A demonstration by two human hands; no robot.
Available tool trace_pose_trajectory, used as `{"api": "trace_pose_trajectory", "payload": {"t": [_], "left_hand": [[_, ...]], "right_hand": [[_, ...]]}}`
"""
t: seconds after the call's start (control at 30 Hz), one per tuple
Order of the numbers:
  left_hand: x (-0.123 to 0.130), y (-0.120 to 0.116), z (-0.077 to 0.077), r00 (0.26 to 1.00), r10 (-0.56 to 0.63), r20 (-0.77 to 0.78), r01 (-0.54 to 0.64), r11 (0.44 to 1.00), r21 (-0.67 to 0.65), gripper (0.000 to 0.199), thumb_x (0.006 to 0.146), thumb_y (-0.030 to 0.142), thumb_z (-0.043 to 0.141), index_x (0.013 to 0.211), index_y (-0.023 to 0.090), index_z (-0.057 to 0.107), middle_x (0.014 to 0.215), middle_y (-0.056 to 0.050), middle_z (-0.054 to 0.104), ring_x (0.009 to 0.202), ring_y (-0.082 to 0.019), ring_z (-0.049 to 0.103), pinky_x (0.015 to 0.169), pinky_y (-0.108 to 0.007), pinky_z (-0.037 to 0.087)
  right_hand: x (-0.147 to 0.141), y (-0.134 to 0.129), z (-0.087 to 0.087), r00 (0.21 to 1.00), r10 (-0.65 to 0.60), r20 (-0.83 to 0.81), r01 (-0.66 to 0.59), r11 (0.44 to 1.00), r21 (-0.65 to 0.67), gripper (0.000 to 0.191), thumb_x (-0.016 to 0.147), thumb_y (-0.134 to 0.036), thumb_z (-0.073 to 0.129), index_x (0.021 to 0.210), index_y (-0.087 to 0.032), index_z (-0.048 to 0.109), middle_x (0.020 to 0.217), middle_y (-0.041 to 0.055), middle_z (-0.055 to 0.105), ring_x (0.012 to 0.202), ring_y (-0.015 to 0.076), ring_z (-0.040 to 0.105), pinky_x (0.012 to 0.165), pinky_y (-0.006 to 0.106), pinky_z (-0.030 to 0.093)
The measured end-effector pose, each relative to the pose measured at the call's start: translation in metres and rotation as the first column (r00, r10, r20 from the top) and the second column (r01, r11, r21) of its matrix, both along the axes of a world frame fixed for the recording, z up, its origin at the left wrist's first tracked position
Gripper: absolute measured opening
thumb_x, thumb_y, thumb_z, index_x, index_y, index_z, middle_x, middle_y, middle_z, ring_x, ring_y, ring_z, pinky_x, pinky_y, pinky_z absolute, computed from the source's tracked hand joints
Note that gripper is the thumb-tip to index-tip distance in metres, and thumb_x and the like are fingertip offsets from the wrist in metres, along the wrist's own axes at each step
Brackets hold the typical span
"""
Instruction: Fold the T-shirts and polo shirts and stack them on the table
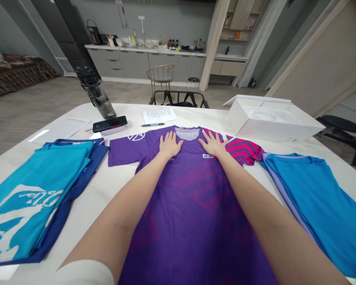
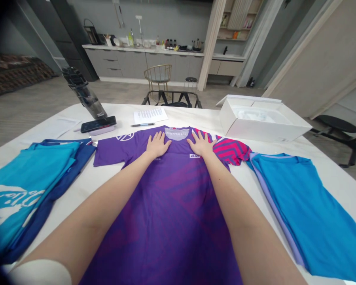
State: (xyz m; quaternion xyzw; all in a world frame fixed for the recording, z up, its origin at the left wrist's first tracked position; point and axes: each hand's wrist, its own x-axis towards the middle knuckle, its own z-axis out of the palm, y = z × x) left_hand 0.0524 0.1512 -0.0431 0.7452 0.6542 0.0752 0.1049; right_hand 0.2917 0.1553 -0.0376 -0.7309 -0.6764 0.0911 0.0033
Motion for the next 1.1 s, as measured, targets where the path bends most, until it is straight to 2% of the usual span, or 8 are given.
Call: {"api": "trace_pose_trajectory", "payload": {"t": [0.1, 0.4, 0.5, 0.57, 0.67, 0.8, 0.9, 1.1], "left_hand": [[-0.001, 0.013, -0.005, 1.0, 0.028, 0.004, -0.028, 0.999, 0.022, 0.079, 0.099, 0.065, 0.017, 0.164, 0.022, 0.028, 0.172, -0.006, 0.02, 0.16, -0.026, 0.014, 0.13, -0.054, 0.008], [-0.004, 0.031, -0.007, 0.999, 0.054, -0.006, -0.054, 0.998, 0.046, 0.078, 0.099, 0.063, 0.019, 0.164, 0.021, 0.028, 0.171, -0.006, 0.021, 0.159, -0.025, 0.016, 0.13, -0.053, 0.009], [-0.004, 0.029, -0.005, 0.999, 0.051, 0.005, -0.051, 0.995, 0.082, 0.076, 0.101, 0.061, 0.02, 0.163, 0.018, 0.029, 0.171, -0.008, 0.024, 0.159, -0.026, 0.019, 0.13, -0.052, 0.012], [-0.004, 0.023, -0.001, 1.0, 0.014, 0.024, -0.018, 0.985, 0.171, 0.07, 0.104, 0.052, 0.022, 0.161, 0.014, 0.032, 0.168, -0.01, 0.03, 0.157, -0.025, 0.025, 0.13, -0.048, 0.016], [-0.001, 0.003, 0.008, 0.993, -0.114, 0.024, 0.1, 0.938, 0.332, 0.057, 0.106, 0.035, 0.022, 0.152, 0.014, 0.048, 0.159, -0.01, 0.047, 0.149, -0.02, 0.04, 0.129, -0.04, 0.021], [0.005, -0.038, 0.013, 0.98, -0.201, -0.009, 0.193, 0.929, 0.317, 0.051, 0.106, 0.033, 0.026, 0.143, 0.017, 0.057, 0.147, -0.009, 0.06, 0.137, -0.021, 0.053, 0.124, -0.04, 0.03], [0.011, -0.072, 0.01, 0.976, -0.215, -0.032, 0.216, 0.934, 0.284, 0.054, 0.107, 0.039, 0.028, 0.15, 0.017, 0.051, 0.155, -0.01, 0.053, 0.145, -0.025, 0.045, 0.126, -0.045, 0.028], [0.014, -0.128, 0.006, 0.957, -0.282, -0.068, 0.29, 0.943, 0.165, 0.062, 0.105, 0.055, 0.027, 0.159, 0.027, 0.04, 0.166, -0.006, 0.036, 0.155, -0.026, 0.03, 0.128, -0.051, 0.02]], "right_hand": [[-0.004, 0.007, -0.002, 0.999, -0.026, -0.024, 0.027, 0.999, 0.028, 0.078, 0.096, -0.078, 0.015, 0.165, -0.042, 0.019, 0.174, -0.0014, 0.01, 0.158, 0.0391, 0.007, 0.114, 0.081, 0.005], [-0.005, 0.013, -0.004, 0.998, -0.048, -0.032, 0.05, 0.998, 0.048, 0.079, 0.095, -0.079, 0.015, 0.165, -0.041, 0.02, 0.174, 0.0004, 0.011, 0.157, 0.0418, 0.006, 0.112, 0.083, 0.003], [-0.008, 0.006, 0.0, 1.0, -0.03, -0.004, 0.031, 0.984, 0.178, 0.074, 0.099, -0.072, 0.012, 0.165, -0.038, 0.021, 0.174, 0.0024, 0.013, 0.157, 0.0394, 0.009, 0.114, 0.081, 0.004], [-0.012, -0.001, 0.006, 1.0, -0.004, 0.024, -0.003, 0.955, 0.296, 0.07, 0.103, -0.065, 0.012, 0.165, -0.035, 0.023, 0.173, 0.0037, 0.016, 0.157, 0.0362, 0.01, 0.116, 0.079, 0.004], [-0.019, -0.016, 0.016, 0.999, 0.017, 0.035, -0.029, 0.93, 0.366, 0.066, 0.106, -0.057, 0.01, 0.163, -0.032, 0.029, 0.171, 0.0055, 0.024, 0.156, 0.0328, 0.017, 0.119, 0.075, 0.004], [-0.031, -0.045, 0.018, 0.994, 0.107, 0.005, -0.103, 0.943, 0.317, 0.065, 0.106, -0.059, 0.013, 0.161, -0.033, 0.035, 0.169, 0.0045, 0.028, 0.155, 0.0325, 0.022, 0.119, 0.076, 0.009], [-0.039, -0.074, 0.012, 0.987, 0.163, 0.006, -0.16, 0.958, 0.238, 0.065, 0.104, -0.065, 0.018, 0.16, -0.037, 0.037, 0.171, 0.0022, 0.022, 0.156, 0.0347, 0.018, 0.117, 0.078, 0.009], [-0.038, -0.132, 0.004, 0.994, 0.104, -0.032, -0.099, 0.986, 0.132, 0.071, 0.102, -0.07, 0.019, 0.164, -0.037, 0.026, 0.172, 0.0027, 0.017, 0.157, 0.0363, 0.013, 0.114, 0.081, 0.009]]}}
